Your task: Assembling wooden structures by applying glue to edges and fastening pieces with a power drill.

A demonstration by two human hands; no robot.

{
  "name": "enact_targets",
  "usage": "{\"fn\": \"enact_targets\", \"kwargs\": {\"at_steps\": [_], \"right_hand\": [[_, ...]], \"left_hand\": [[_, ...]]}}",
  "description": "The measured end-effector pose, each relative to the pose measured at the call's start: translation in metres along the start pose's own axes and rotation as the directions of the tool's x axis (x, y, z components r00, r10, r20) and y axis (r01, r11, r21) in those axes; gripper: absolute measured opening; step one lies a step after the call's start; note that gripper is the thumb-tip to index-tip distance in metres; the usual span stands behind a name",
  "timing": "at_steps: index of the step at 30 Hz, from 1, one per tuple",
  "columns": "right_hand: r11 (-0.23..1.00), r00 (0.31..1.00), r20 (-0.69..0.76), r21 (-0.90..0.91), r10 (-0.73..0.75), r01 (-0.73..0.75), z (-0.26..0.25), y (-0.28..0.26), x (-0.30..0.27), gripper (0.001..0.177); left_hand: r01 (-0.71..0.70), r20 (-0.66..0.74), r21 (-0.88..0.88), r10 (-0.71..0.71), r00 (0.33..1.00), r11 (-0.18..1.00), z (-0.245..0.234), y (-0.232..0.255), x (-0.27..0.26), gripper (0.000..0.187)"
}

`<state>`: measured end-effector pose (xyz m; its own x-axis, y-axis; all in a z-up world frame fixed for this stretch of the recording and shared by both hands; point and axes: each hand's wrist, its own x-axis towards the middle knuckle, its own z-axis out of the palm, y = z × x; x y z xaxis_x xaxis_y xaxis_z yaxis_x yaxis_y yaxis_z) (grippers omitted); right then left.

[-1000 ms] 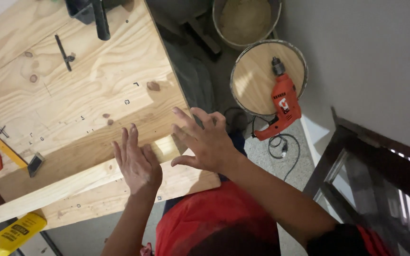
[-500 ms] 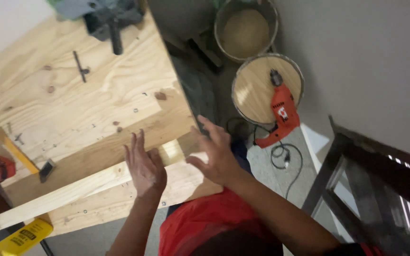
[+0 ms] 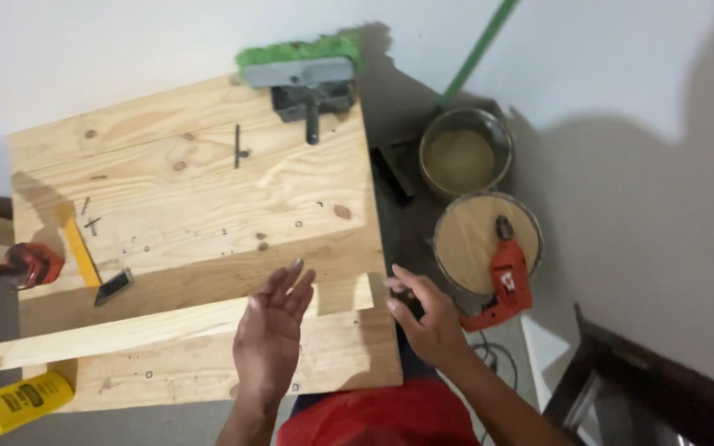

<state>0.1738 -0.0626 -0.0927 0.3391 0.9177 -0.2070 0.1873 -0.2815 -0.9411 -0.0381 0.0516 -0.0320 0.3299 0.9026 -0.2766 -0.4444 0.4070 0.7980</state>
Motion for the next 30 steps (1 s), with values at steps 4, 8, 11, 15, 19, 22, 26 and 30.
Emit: {"fn": "enact_targets", "kwargs": {"at_steps": [4,8,11,15,19,22,26,30], "right_hand": [[0.990,0.995,-0.054,0.105,-0.089,0.094,0.010,-0.017,0.001,0.054],[0.994,0.991,-0.110,0.073,-0.078,0.087,0.017,-0.017,-0.004,0.054],[0.996,0.985,-0.149,0.043,0.085,-0.080,0.020,-0.037,-0.012,0.052],[1.000,0.990,-0.138,0.008,0.016,-0.015,0.025,-0.023,-0.013,0.051],[0.980,0.998,0.046,0.193,0.044,-0.052,0.035,0.000,-0.001,0.104],[0.960,0.997,0.066,0.281,-0.026,0.007,0.043,0.012,0.010,0.108],[0.954,0.992,0.089,0.293,-0.093,0.063,0.052,0.028,0.017,0.111],[0.925,0.992,0.072,0.373,-0.104,0.070,0.051,0.033,0.017,0.098]], "left_hand": [[0.080,-0.106,0.555,-0.025,0.994,0.828,0.017,0.022,-0.026,0.066],[-0.265,0.308,0.887,-0.057,0.950,0.379,0.014,0.032,-0.045,0.065],[-0.476,0.478,0.875,0.002,0.878,0.085,0.005,0.021,-0.042,0.074],[-0.600,0.596,0.800,-0.102,0.797,-0.014,0.005,-0.004,-0.029,0.093],[-0.766,0.762,0.620,-0.103,0.639,-0.167,0.010,-0.025,-0.017,0.084],[-0.757,0.744,0.616,-0.153,0.650,-0.219,0.009,-0.039,-0.013,0.086],[-0.627,0.612,0.697,-0.168,0.773,-0.347,0.004,-0.050,-0.015,0.077],[-0.660,0.649,0.650,-0.177,0.740,-0.377,0.015,-0.046,-0.012,0.075]]}}
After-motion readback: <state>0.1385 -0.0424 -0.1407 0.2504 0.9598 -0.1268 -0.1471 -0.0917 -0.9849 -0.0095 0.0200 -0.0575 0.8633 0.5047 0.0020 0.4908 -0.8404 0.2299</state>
